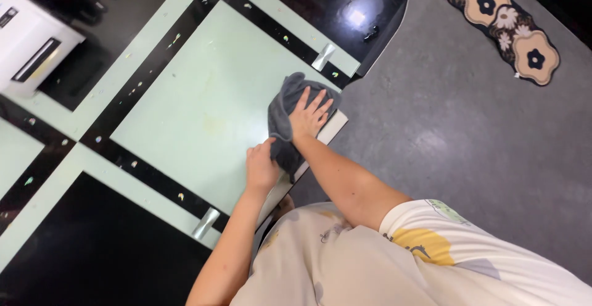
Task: Wipe down a glass dining table with a damp cloth and سپس rinse the cloth in the sink.
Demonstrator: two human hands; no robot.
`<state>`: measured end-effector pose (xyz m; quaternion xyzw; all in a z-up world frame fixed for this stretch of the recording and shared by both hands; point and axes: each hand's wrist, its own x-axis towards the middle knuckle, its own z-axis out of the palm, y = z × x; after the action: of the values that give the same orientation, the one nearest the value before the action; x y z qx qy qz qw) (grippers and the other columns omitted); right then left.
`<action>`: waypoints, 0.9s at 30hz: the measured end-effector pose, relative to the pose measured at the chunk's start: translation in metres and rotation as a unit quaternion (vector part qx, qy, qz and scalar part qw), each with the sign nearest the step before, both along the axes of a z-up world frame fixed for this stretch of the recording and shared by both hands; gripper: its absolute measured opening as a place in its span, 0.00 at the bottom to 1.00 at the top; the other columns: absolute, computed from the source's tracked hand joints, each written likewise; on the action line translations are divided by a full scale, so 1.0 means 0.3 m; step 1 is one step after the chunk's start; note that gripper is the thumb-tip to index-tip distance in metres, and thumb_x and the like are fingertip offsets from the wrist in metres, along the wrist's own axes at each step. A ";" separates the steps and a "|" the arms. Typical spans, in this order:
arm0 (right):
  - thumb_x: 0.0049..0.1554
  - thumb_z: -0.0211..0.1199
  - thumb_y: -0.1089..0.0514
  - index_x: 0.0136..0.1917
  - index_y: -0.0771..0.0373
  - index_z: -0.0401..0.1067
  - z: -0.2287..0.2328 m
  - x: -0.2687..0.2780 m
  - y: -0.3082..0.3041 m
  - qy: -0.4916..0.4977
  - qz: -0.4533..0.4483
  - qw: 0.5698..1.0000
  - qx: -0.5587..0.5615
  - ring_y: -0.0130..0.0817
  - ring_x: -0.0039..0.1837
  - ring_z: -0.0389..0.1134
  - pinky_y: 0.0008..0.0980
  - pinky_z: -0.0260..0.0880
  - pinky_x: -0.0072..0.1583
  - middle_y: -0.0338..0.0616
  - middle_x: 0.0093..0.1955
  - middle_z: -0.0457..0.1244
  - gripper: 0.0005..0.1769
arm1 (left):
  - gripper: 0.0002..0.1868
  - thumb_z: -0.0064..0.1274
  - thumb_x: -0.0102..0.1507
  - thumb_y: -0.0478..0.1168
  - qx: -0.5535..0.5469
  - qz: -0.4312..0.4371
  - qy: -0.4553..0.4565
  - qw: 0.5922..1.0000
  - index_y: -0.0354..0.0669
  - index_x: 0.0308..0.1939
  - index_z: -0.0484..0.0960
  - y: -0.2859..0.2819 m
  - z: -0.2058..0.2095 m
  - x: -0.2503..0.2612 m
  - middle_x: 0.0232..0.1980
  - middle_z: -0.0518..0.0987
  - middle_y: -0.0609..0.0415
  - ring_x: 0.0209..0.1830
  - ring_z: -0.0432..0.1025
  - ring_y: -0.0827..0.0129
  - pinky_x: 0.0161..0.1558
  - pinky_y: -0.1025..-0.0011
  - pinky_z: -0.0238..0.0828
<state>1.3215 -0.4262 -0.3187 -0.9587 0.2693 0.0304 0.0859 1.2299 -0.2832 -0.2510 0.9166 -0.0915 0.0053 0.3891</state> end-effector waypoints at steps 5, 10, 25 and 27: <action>0.57 0.58 0.32 0.83 0.53 0.37 -0.067 0.132 -0.188 0.021 -0.041 0.999 0.029 0.73 0.83 0.26 0.67 0.49 0.72 0.63 0.85 0.27 0.53 | 0.15 0.65 0.56 0.41 0.019 -0.076 0.016 0.997 0.42 0.43 0.78 -0.136 -0.044 0.214 0.38 0.83 0.44 0.38 0.74 0.43 0.42 0.51 0.71; 0.62 0.57 0.37 0.87 0.51 0.38 -0.101 0.288 -0.385 -0.020 -0.040 0.998 -0.047 0.72 0.85 0.26 0.65 0.57 0.70 0.62 0.87 0.27 0.50 | 0.19 0.59 0.61 0.37 0.039 -0.119 0.093 0.988 0.39 0.54 0.74 -0.289 -0.024 0.419 0.40 0.81 0.37 0.40 0.76 0.38 0.42 0.47 0.71; 0.57 0.62 0.41 0.84 0.56 0.40 0.044 0.936 -1.057 0.104 -0.040 0.993 0.039 0.64 0.86 0.21 0.69 0.44 0.76 0.57 0.87 0.22 0.51 | 0.09 0.48 0.62 0.33 0.035 -0.108 0.074 0.991 0.43 0.47 0.74 -0.818 -0.074 0.992 0.40 0.78 0.38 0.40 0.75 0.37 0.41 0.44 0.71; 0.60 0.59 0.46 0.84 0.57 0.44 0.009 1.025 -1.154 0.111 -0.015 0.994 0.004 0.65 0.86 0.22 0.71 0.45 0.75 0.56 0.88 0.22 0.46 | 0.16 0.58 0.61 0.49 0.006 -0.103 0.049 0.993 0.40 0.34 0.76 -0.905 -0.028 1.068 0.39 0.75 0.39 0.39 0.74 0.43 0.40 0.50 0.72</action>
<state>1.6291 -0.7724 -0.3159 -0.9448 0.2918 0.1364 0.0602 1.5504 -0.5549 -0.2595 0.9039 -0.1657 -0.0806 0.3860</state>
